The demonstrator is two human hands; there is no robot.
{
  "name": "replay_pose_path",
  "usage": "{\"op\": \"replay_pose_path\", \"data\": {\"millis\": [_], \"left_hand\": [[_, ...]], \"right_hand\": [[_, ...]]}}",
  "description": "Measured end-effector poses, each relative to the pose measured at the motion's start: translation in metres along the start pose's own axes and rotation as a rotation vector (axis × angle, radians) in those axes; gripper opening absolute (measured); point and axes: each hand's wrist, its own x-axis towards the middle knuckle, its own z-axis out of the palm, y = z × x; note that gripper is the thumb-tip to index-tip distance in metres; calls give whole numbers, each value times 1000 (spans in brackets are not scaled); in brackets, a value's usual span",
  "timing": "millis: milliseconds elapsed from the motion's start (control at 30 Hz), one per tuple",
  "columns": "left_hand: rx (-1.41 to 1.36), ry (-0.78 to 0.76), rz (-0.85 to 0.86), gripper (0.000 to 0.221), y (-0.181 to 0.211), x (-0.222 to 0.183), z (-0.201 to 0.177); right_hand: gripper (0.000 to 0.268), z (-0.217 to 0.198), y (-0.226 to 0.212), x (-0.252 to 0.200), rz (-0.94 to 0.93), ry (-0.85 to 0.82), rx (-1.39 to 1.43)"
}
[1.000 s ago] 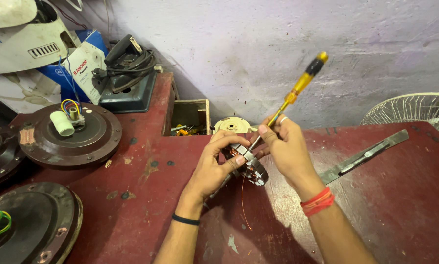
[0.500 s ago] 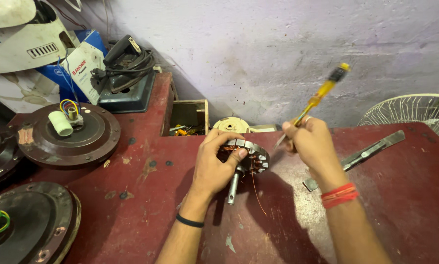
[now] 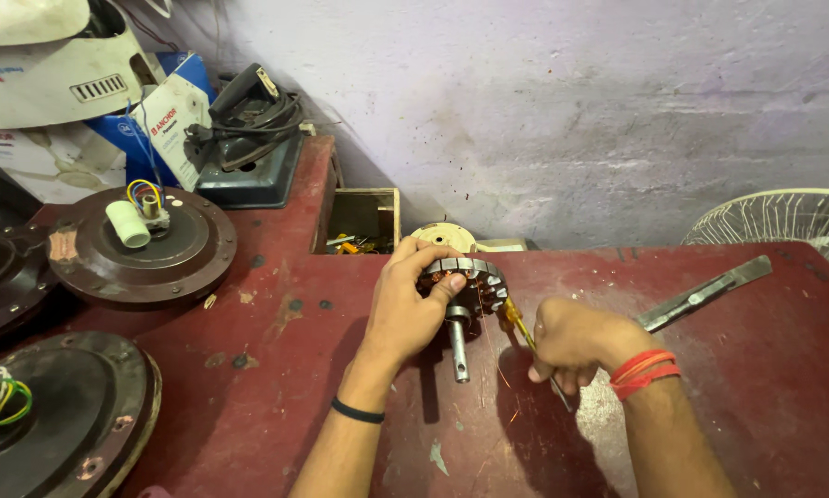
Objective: The person uses a screwdriver to pry and adjust components on a small cylindrical motor part held in the left hand. The hands rotate the part and repeatedly insert the screwdriver into slots to separate or align internal pieces.
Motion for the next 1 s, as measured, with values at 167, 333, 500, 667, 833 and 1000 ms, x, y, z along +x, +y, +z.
{"op": "replay_pose_path", "data": {"millis": [167,333,500,667,833,1000], "left_hand": [[-36,9,-45,25,-3,3,0],[-65,-3,-44,25,-4,2,2],[-136,1,-8,30,-2,1,5],[-154,52,13,35,5,-3,12],[-117,76,83,27,7,-4,15],[-66,49,131,22,-2,-5,14]], "right_hand": [[30,-12,-23,-28,-180,345,239],[35,-3,-58,-47,-304,464,358],[19,7,-68,-50,-438,547,387],[10,5,-62,-53,-525,636,142],[9,4,-54,-63,-576,543,-151],[13,3,-55,-71,-833,511,-92]]}}
